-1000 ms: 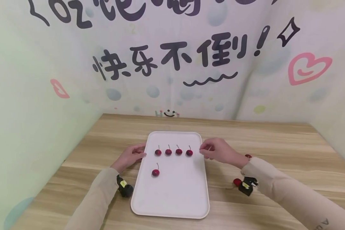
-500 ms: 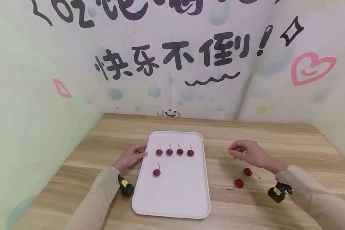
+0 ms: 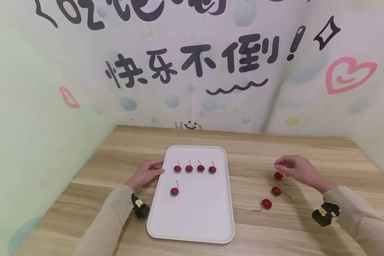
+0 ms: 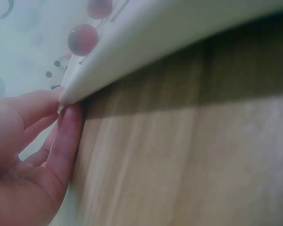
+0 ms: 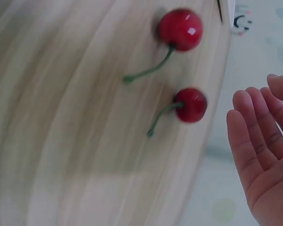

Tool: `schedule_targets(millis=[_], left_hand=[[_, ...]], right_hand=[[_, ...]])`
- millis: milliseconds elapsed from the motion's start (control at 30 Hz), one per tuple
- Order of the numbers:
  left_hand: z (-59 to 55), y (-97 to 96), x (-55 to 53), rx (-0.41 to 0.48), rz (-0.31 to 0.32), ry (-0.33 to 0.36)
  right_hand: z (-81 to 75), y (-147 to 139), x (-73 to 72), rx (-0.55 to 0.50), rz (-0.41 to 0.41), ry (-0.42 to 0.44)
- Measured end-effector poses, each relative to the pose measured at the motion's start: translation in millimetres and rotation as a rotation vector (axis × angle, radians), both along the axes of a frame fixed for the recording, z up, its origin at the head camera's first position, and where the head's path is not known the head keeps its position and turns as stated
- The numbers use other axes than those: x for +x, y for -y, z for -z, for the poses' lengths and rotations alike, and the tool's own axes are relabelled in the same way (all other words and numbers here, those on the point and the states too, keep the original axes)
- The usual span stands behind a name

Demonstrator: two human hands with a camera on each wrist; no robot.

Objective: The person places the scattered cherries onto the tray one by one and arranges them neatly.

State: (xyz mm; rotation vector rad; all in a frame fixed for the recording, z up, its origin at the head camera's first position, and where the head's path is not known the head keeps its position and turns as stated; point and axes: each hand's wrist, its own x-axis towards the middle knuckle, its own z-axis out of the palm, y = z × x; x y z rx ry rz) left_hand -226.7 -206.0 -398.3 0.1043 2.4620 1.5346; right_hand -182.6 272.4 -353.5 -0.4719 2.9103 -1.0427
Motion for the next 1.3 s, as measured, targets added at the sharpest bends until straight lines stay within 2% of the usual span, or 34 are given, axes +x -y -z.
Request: schedule_targets(millis=[133,300,533,667,800,967,1300], left_hand=[[0.0,0.0,-0.2,0.002,0.003,0.001],[-0.4,0.0,-0.5,0.0,-0.006,0.012],[-2.2,0.0,0.3,0.001,0.0,0.01],[-2.1,-0.1,0.2,-0.005,0.0,0.01],[-1.6,-0.5,-0.1,-0.009,-0.005,0.012],[-1.1,-0.7,-0.1,-0.007,-0.006,0.016],[0.0,-0.8,-1.1,-0.004,-0.011,0.031]], right_hand=[[6.4,-10.4,1.1,0.003,0.047,0.0],[14.4,-19.7,3.2,0.021,0.083,-0.041],[19.5,-24.8,8.7,-0.01,0.092,0.095],[23.9,-25.4,9.7,-0.012,0.087,0.123],[28.5,-25.5,8.8,-0.006,0.074,0.121],[32.6,-24.8,8.4,-0.004,0.047,0.08],[37.1,-23.7,5.1,0.042,0.047,0.064]])
